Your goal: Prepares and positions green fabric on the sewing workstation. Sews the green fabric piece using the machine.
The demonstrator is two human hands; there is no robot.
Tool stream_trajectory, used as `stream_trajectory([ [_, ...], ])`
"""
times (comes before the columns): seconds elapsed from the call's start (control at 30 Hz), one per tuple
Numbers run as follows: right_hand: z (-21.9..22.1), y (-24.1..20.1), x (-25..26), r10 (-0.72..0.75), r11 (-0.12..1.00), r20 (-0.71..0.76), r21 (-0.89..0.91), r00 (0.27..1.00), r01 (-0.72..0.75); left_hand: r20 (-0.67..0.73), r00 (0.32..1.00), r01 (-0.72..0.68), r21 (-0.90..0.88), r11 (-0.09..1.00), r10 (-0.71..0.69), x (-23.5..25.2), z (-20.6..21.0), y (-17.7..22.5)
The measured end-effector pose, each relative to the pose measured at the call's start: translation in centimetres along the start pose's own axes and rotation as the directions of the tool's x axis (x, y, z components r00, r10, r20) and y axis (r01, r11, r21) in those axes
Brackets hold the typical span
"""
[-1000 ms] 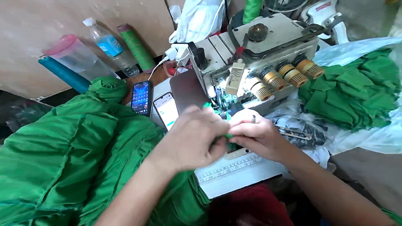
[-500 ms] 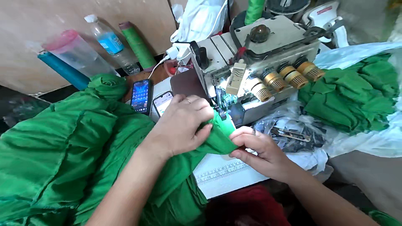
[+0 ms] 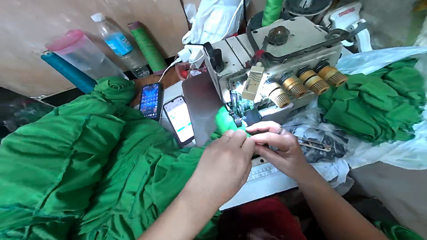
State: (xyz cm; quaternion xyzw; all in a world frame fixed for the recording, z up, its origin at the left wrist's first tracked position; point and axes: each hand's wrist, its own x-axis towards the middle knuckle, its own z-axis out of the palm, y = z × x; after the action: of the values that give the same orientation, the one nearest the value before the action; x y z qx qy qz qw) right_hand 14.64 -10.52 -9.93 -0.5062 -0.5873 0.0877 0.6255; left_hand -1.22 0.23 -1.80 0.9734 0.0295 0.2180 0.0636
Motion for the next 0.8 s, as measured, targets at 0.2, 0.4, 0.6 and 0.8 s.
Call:
stream_trajectory([
  [0.2,-0.5,-0.2,-0.9,0.082,0.995,-0.032,-0.054,0.996,-0.083,-0.13,0.991,0.009,0.218,0.976,0.019,-0.2,1.2,0.8],
  [0.4,-0.6,-0.7,-1.6,0.155,0.986,-0.038,-0.048,0.987,-0.157,-0.132,0.991,0.051,0.108,0.993,-0.037,0.1,1.3,-1.8],
  [0.6,-0.4,-1.5,-1.6,0.15,0.986,-0.048,-0.068,0.988,-0.153,-0.046,0.983,0.179,0.083,0.98,-0.175,1.7,0.1,-4.6],
  [0.8,0.7,-1.8,-1.8,0.032,0.999,0.022,0.028,0.999,-0.033,-0.071,0.91,0.415,0.169,0.894,-0.409,-0.8,-1.9,-3.0],
])
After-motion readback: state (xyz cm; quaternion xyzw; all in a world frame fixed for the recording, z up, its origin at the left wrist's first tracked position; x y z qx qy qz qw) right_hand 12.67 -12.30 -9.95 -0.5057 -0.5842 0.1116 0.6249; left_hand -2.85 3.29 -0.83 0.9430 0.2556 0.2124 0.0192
